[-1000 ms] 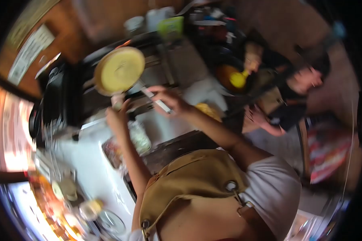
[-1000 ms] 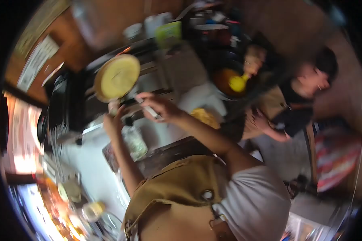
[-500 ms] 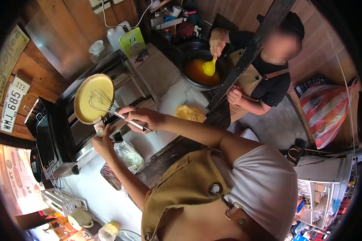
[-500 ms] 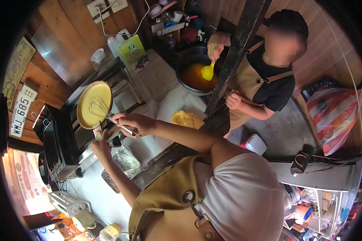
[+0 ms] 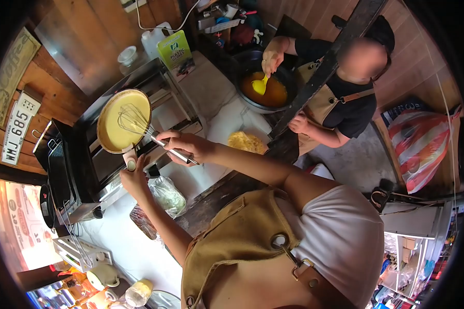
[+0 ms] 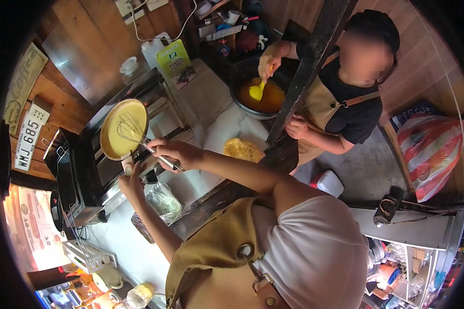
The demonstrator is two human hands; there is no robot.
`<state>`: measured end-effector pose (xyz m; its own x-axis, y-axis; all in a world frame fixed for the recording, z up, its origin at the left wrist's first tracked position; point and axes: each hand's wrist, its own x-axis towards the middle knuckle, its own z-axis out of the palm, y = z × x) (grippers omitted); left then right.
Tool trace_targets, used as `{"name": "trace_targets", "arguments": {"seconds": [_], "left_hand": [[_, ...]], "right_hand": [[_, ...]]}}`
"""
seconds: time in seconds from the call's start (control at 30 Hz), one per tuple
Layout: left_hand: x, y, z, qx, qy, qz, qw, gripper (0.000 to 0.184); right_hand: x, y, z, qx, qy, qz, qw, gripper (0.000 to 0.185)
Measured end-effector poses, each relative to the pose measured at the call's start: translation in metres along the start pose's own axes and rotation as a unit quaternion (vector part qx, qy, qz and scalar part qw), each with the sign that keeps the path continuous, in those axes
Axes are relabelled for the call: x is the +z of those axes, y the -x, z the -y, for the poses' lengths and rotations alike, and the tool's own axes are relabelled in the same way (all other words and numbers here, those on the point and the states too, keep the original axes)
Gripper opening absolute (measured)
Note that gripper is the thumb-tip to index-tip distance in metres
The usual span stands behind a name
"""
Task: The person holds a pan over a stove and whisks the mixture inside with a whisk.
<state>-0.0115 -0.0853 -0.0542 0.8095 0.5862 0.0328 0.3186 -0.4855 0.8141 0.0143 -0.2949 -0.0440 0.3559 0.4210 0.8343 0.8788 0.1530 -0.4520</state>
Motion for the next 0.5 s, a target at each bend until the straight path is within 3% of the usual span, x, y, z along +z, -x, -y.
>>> {"name": "trace_targets", "arguments": {"seconds": [0.1, 0.2, 0.3, 0.4, 0.5], "left_hand": [[-0.0002, -0.0001, 0.0000, 0.007, -0.008, -0.008, 1.000, 0.054], [-0.0010, 0.0010, -0.0023, 0.008, -0.018, -0.010, 1.000, 0.054], [-0.0025, 0.0046, -0.0076, 0.005, -0.026, -0.010, 1.000, 0.054], [-0.0022, 0.0049, -0.0070, 0.003, -0.019, -0.011, 1.000, 0.054], [-0.0031, 0.0050, -0.0086, 0.004, -0.018, -0.006, 1.000, 0.053]], "right_hand": [[-0.0028, 0.0021, 0.0059, 0.100, -0.073, 0.031, 0.992, 0.017], [-0.0032, 0.0006, 0.0055, 0.110, -0.041, 0.029, 0.993, 0.033], [-0.0028, -0.0006, 0.0076, 0.114, -0.018, 0.014, 0.993, 0.033], [-0.0017, -0.0007, 0.0055, 0.072, -0.081, 0.015, 0.994, 0.014], [-0.0043, 0.0002, 0.0044, 0.091, 0.009, 0.033, 0.995, 0.031]]}}
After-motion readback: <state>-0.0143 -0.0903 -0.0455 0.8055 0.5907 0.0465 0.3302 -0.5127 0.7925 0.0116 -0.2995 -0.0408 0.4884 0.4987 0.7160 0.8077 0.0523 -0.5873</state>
